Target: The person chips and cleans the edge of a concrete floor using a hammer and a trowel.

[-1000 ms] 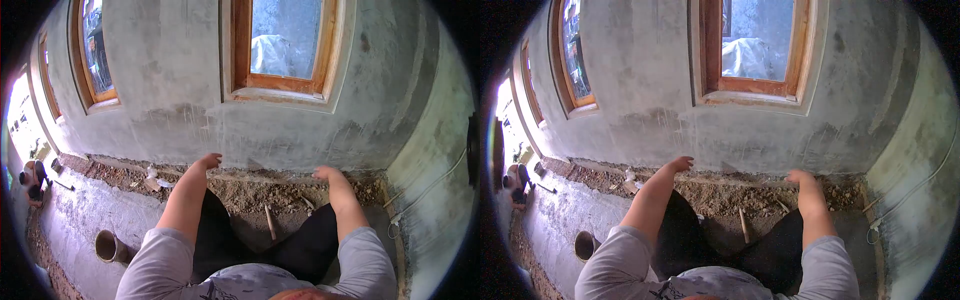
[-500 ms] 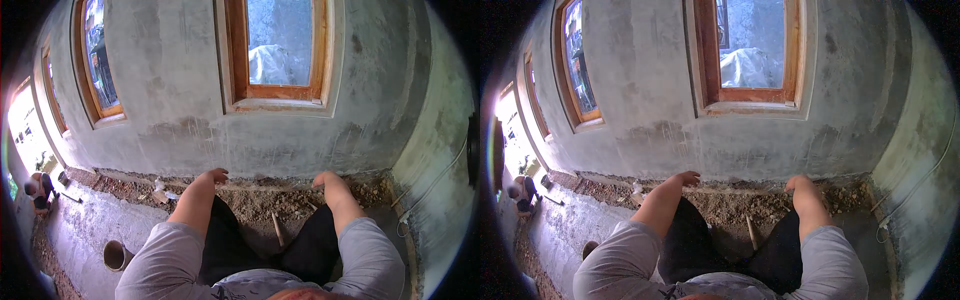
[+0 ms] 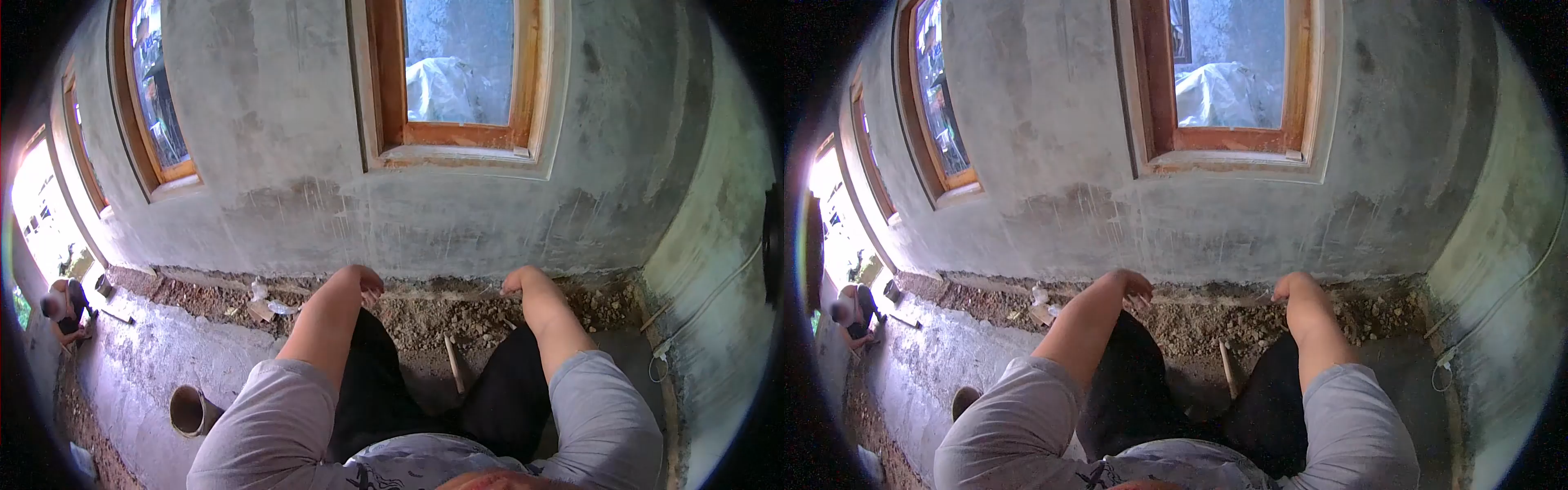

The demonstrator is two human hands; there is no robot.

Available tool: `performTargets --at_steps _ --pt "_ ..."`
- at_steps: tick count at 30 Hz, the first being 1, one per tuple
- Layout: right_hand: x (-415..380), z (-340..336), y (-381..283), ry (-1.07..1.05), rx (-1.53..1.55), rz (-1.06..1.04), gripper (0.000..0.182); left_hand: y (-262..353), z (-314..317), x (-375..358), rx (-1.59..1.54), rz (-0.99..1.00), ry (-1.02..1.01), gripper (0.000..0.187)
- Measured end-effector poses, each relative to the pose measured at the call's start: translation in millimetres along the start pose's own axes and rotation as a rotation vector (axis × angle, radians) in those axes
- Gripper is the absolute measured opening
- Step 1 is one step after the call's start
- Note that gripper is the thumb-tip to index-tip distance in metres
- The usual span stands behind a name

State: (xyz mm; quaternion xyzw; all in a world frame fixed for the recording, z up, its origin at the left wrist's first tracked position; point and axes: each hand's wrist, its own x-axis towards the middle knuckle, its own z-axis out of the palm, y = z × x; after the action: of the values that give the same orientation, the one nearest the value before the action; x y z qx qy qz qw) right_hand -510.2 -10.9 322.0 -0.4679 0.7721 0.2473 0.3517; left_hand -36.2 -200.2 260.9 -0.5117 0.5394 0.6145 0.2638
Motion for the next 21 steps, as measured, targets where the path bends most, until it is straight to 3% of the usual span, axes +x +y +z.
performTargets --at_steps 2,5,7,8,9,10,12,14,17,18,19,20,21 --pt "-6.0 -7.6 -6.0 0.064 -0.115 -0.092 0.068 22.7 12.5 -0.2 0.122 -0.01 0.03 0.058" --pt "15.7 -3.2 -15.9 0.095 -0.272 -0.2 0.065 72.7 82.5 -89.3 0.598 0.138 0.303 0.069" --pt "-0.3 -2.7 -30.1 0.213 -0.427 -0.246 0.06 88.8 83.3 -69.2 0.868 0.281 0.4 0.069" --pt "-31.2 -4.9 -43.4 0.157 -0.35 -0.259 0.054 98.4 98.8 -85.0 0.908 0.326 0.431 0.071" --pt "-1.1 -3.0 -42.4 0.217 -0.375 -0.365 0.05 103.8 112.0 -87.6 1.032 0.353 0.536 0.072" --pt "-20.9 3.8 -53.9 0.256 -0.421 -0.459 0.041 110.3 112.2 -83.7 1.027 0.359 0.49 0.073" --pt "45.5 35.6 -43.2 0.486 -0.032 -0.642 0.036 108.3 129.9 -83.3 1.026 0.352 0.4 0.074" --pt "74.5 82.4 -64.2 0.441 0.129 -0.562 0.038 115.9 134.1 -97.7 1.097 0.333 0.41 0.074" --pt "98.4 178.9 -93.0 0.459 0.272 -0.283 0.045 93.7 130.8 -43.1 0.971 0.347 0.423 0.076" --pt "119.5 220.4 -93.7 0.314 0.272 -0.271 0.052 83.6 133.4 -21.2 0.959 0.398 0.403 0.074" --pt "122.7 267.2 -95.0 0.397 0.321 -0.252 0.056 70.6 140.7 -2.8 0.856 0.429 0.393 0.073" --pt "92.0 276.2 -100.0 0.208 0.324 -0.175 0.059 55.7 148.5 15.6 0.753 0.457 0.382 0.072" --pt "74.4 293.0 -104.3 0.191 0.46 -0.115 0.045 40.2 154.6 37.6 0.818 0.438 0.401 0.069"
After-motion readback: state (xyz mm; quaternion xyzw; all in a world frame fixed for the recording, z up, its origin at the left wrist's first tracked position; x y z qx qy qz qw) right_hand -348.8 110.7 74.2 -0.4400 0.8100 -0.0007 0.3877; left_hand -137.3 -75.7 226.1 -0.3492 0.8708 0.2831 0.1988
